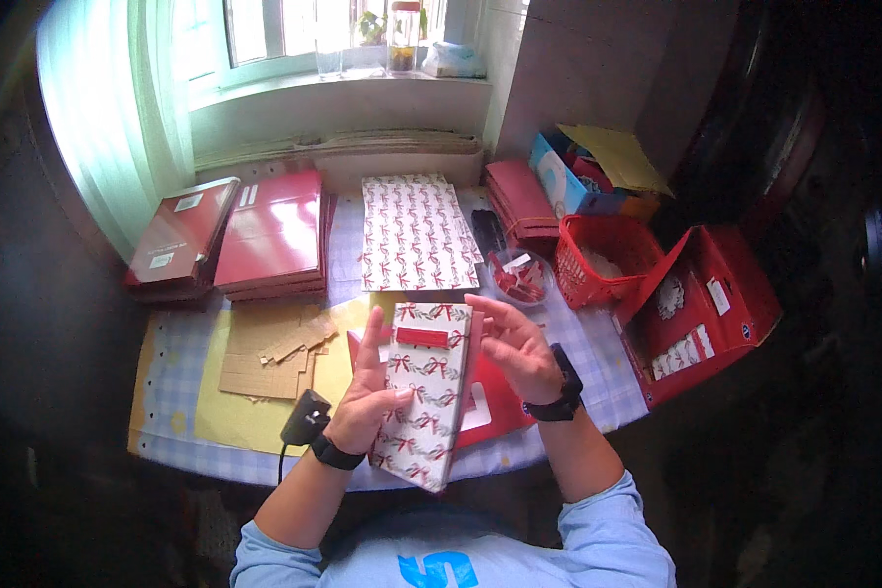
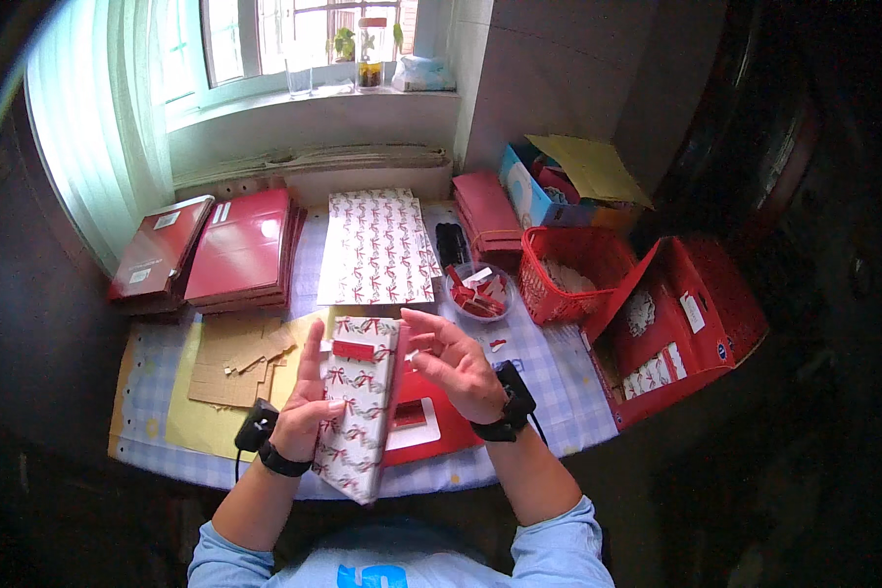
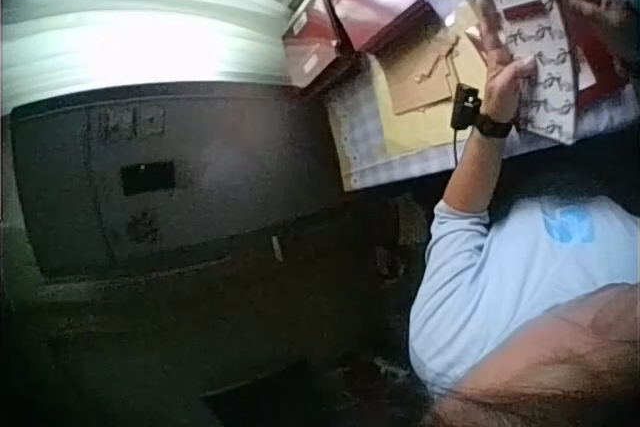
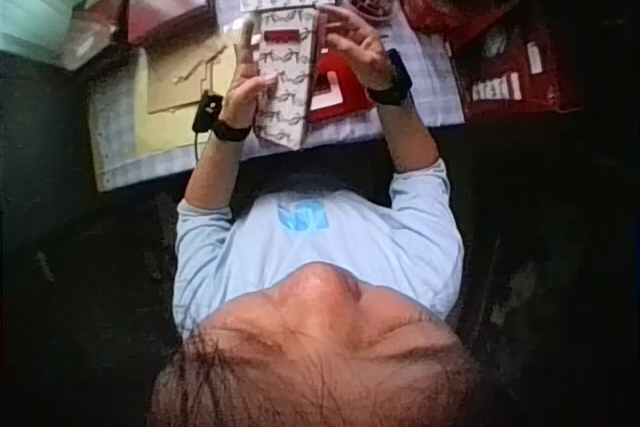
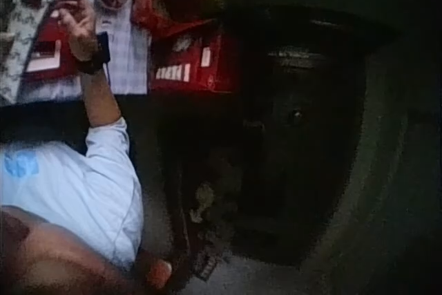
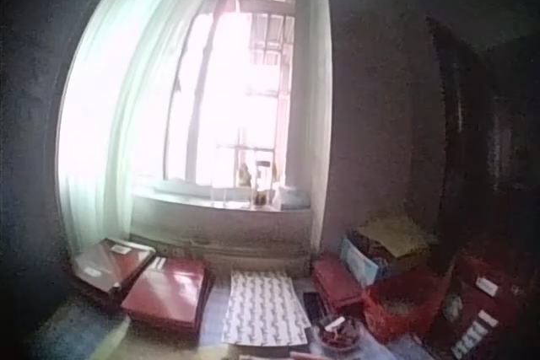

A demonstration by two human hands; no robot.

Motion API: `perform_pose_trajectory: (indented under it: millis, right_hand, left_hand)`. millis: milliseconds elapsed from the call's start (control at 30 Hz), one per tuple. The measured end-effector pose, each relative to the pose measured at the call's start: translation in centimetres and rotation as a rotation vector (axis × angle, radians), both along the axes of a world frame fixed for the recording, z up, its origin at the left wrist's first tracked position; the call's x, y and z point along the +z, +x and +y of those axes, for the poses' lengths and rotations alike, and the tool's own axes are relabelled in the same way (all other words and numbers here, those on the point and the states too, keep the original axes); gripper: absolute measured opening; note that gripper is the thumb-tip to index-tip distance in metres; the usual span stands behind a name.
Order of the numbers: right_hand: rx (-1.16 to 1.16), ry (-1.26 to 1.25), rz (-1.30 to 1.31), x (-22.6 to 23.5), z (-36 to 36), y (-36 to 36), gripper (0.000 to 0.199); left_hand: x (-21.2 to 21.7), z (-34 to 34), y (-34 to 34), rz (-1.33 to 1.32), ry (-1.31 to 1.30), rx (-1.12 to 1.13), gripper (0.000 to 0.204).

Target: The person is seen sorting and organizing several red greeting cards and their inserts into respective piles and packaging.

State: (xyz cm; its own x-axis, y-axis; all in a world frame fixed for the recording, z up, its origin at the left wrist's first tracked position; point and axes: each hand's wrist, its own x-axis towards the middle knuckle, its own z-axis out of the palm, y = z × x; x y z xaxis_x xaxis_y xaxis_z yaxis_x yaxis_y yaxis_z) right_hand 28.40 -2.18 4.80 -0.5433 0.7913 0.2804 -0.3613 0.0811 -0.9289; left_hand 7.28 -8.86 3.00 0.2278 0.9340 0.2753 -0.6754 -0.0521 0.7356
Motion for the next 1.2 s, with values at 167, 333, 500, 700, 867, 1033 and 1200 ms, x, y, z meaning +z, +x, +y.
perform_pose_trajectory:
  millis: [167, 333, 500, 700, 867, 1033, 1200]
  right_hand:
    - [0.083, 0.077, 0.096, 0.2, 0.3, -2.7, 0.063]
    - [0.093, 0.077, -0.116, 1.3, 0.3, -3.1, 0.043]
    - [-0.163, 0.089, -0.353, 1.7, 0.6, -2.6, 0.033]
    - [-0.334, 0.207, -0.505, 0.4, 0.6, -2.8, 0.028]
    - [-0.224, -0.100, -0.190, 0.7, -0.3, -3.8, 0.025]
    - [-0.207, -0.148, -0.126, -1.3, 0.2, -4.4, 0.026]
    - [-0.214, -0.167, -0.173, -1.1, 0.1, -4.9, 0.026]
  left_hand:
    - [-0.6, -0.3, 0.7, -0.208, -0.224, -0.319, 0.102]
    - [-2.5, -0.4, 0.7, -0.161, -0.297, -0.454, 0.080]
    - [-2.9, 0.8, 0.5, 0.019, -0.249, -0.109, 0.051]
    - [-1.2, -0.7, 2.1, 0.272, -0.039, 0.169, 0.057]
    - [-1.7, -0.6, 2.3, 0.386, 0.123, 0.293, 0.075]
    - [-1.9, -0.9, 1.4, 0.558, 0.081, 0.188, 0.057]
    - [-2.3, -1.0, 1.0, 0.521, 0.015, 0.215, 0.047]
